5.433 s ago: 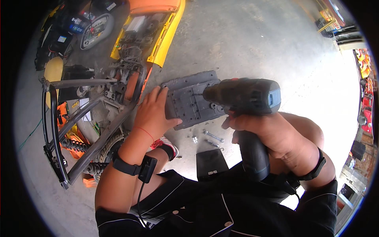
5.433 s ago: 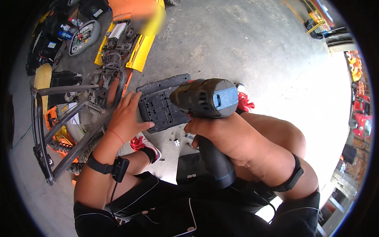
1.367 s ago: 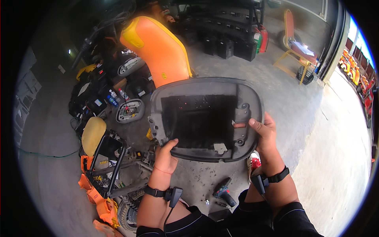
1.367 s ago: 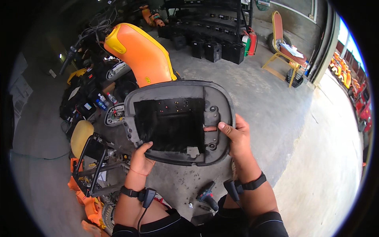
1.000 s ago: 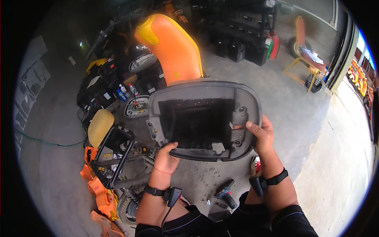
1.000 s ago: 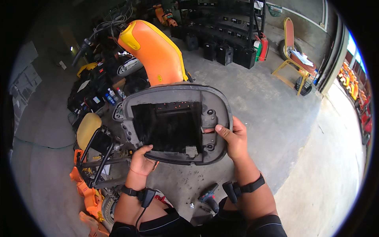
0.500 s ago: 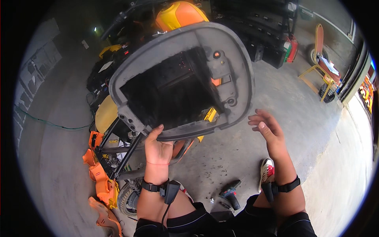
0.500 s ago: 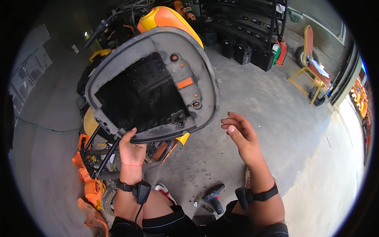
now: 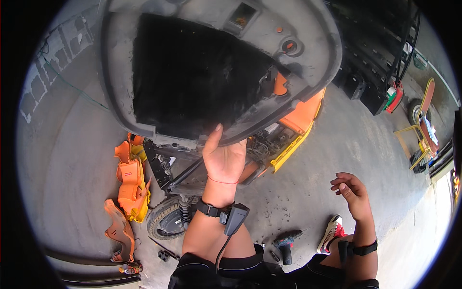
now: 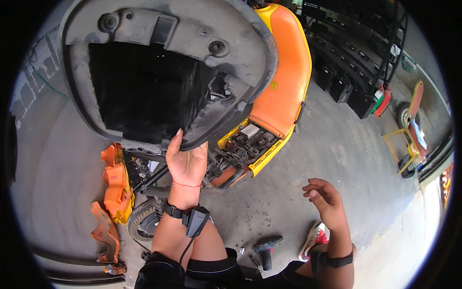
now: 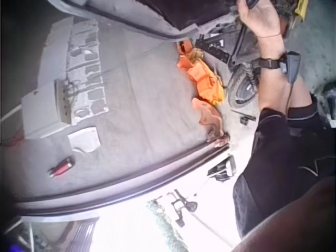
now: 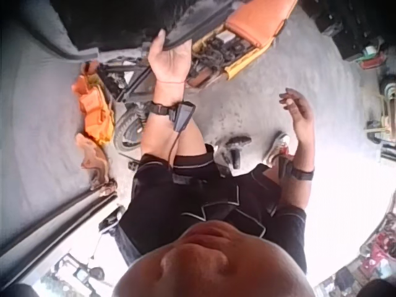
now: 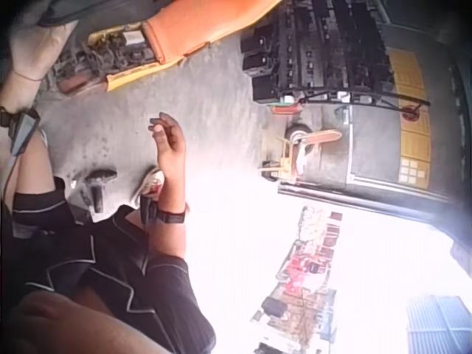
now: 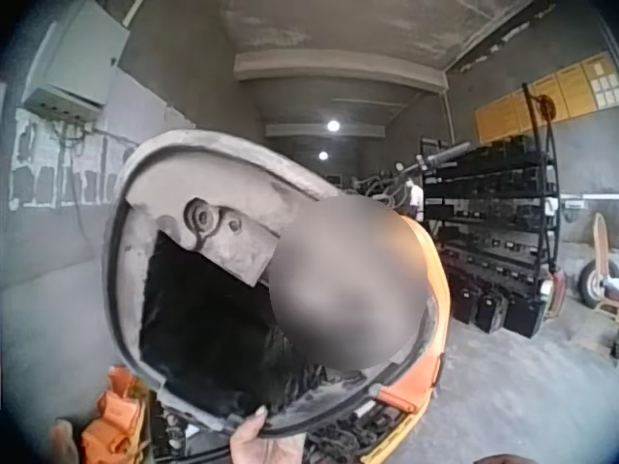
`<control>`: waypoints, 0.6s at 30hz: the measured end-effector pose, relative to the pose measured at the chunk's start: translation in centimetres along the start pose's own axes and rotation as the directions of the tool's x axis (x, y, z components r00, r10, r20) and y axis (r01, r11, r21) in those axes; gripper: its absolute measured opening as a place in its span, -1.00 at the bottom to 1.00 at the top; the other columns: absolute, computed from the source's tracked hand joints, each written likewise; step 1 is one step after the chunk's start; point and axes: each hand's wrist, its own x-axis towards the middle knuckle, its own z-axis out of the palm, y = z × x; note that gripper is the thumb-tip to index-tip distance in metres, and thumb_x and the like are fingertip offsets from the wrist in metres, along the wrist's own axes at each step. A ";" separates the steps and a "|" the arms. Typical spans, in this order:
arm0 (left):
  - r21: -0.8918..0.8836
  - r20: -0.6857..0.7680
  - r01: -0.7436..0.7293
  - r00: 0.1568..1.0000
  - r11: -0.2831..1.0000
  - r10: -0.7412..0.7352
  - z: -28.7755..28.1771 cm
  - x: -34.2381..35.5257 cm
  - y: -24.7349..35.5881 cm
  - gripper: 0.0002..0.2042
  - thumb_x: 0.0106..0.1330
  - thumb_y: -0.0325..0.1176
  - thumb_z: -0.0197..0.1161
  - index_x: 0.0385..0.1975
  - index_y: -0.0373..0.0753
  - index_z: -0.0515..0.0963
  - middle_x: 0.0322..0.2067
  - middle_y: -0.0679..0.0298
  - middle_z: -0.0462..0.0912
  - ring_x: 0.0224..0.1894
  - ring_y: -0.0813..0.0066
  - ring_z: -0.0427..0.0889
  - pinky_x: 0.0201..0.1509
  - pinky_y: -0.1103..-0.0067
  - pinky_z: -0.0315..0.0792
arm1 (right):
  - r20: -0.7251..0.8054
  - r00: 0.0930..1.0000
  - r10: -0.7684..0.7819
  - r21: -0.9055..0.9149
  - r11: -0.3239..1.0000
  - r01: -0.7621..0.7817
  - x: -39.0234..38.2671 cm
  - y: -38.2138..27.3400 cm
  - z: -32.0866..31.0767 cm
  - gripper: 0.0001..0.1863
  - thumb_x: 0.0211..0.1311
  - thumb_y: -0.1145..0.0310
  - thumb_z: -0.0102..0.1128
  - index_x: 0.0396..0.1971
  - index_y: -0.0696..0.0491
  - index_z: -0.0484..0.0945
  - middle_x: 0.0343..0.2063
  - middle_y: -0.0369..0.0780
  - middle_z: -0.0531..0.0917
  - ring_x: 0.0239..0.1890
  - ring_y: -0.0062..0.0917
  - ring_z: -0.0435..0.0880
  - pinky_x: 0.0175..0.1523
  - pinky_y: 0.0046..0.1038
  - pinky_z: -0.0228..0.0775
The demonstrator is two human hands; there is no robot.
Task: Using a drill to modify or repair a plastic storage compartment from a motorcycle.
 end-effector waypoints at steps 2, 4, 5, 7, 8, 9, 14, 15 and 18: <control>0.010 0.023 -0.034 0.999 0.999 0.034 0.7 -0.4 0.4 -0.61 0.51 -0.47 0.07 0.27 -0.51 0.39 0.32 -0.08 0.49 0.41 0.07 0.43 0.56 0.21 0.28 | 0.023 0.998 0.066 0.007 0.998 -0.066 -0.2 0.0 0.5 -0.59 0.49 0.26 0.26 0.19 0.17 0.51 -0.07 -0.16 0.74 -0.04 -0.46 0.69 0.07 -0.42 0.50; 0.018 0.090 -0.033 0.995 0.999 0.032 1.6 -0.8 0.3 -0.61 0.50 -0.46 0.10 0.26 -0.50 0.41 0.32 -0.07 0.49 0.41 0.09 0.43 0.56 0.23 0.28 | 0.058 0.991 0.117 0.059 0.991 -0.120 -0.7 0.5 0.8 -0.59 0.48 0.25 0.28 0.17 0.18 0.52 -0.07 -0.15 0.75 -0.05 -0.44 0.71 0.05 -0.42 0.51; 0.012 0.080 -0.042 0.996 0.999 0.040 1.6 -0.9 0.5 -0.61 0.50 -0.46 0.11 0.26 -0.49 0.41 0.32 -0.05 0.49 0.41 0.10 0.43 0.57 0.24 0.27 | 0.074 0.989 0.131 0.046 0.990 -0.134 -0.6 0.7 0.9 -0.59 0.48 0.26 0.27 0.17 0.18 0.52 -0.07 -0.14 0.75 -0.05 -0.43 0.71 0.05 -0.41 0.51; 0.011 0.072 -0.062 0.996 0.998 0.061 2.1 -1.5 1.1 -0.61 0.50 -0.45 0.11 0.26 -0.48 0.41 0.33 -0.03 0.50 0.42 0.11 0.42 0.58 0.26 0.26 | 0.110 0.983 0.147 0.038 0.988 -0.152 -0.7 0.7 1.8 -0.59 0.48 0.28 0.27 0.18 0.19 0.52 -0.07 -0.12 0.75 -0.06 -0.42 0.72 0.05 -0.41 0.53; 0.011 0.090 -0.070 0.994 0.997 0.069 2.4 -1.7 1.0 -0.60 0.51 -0.44 0.11 0.28 -0.47 0.41 0.34 0.00 0.49 0.43 0.14 0.41 0.59 0.27 0.24 | 0.117 0.984 0.136 0.032 0.990 -0.140 -0.7 0.7 2.3 -0.59 0.48 0.28 0.27 0.18 0.19 0.52 -0.07 -0.12 0.75 -0.06 -0.42 0.72 0.05 -0.41 0.53; 0.003 0.105 -0.076 0.992 0.997 0.075 2.6 -1.8 0.6 -0.59 0.51 -0.42 0.11 0.30 -0.46 0.40 0.35 0.03 0.48 0.44 0.17 0.40 0.60 0.28 0.22 | 0.110 0.982 0.152 0.048 0.986 -0.158 -0.7 0.8 2.3 -0.60 0.49 0.29 0.26 0.18 0.19 0.51 -0.07 -0.12 0.75 -0.05 -0.42 0.72 0.05 -0.40 0.53; -0.074 0.121 -0.009 0.993 0.997 0.018 2.7 -2.2 0.9 -0.55 0.54 -0.35 0.08 0.37 -0.37 0.38 0.40 0.10 0.45 0.48 0.27 0.35 0.60 0.30 0.20 | 0.150 0.976 0.159 0.087 0.981 -0.174 0.3 1.4 3.9 -0.64 0.51 0.37 0.21 0.19 0.19 0.51 -0.06 -0.12 0.75 -0.05 -0.41 0.73 0.05 -0.41 0.53; -0.147 0.196 0.037 0.981 0.988 -0.007 2.4 -2.2 1.4 -0.56 0.55 -0.34 0.08 0.38 -0.31 0.39 0.40 0.14 0.45 0.47 0.28 0.36 0.59 0.30 0.22 | 0.171 0.969 0.176 0.077 0.979 -0.191 0.5 1.0 4.4 -0.66 0.51 0.44 0.19 0.19 0.20 0.51 -0.06 -0.13 0.74 -0.05 -0.43 0.71 0.07 -0.42 0.53; -0.292 0.137 0.022 0.990 0.956 0.019 2.5 -2.7 2.3 -0.48 0.50 -0.40 0.09 0.46 -0.17 0.32 0.42 0.27 0.44 0.35 0.32 0.52 0.48 0.33 0.37 | 0.224 0.961 0.160 0.059 0.982 -0.177 1.0 0.9 5.2 -0.66 0.48 0.50 0.20 0.18 0.21 0.50 -0.07 -0.16 0.73 -0.02 -0.47 0.69 0.11 -0.43 0.53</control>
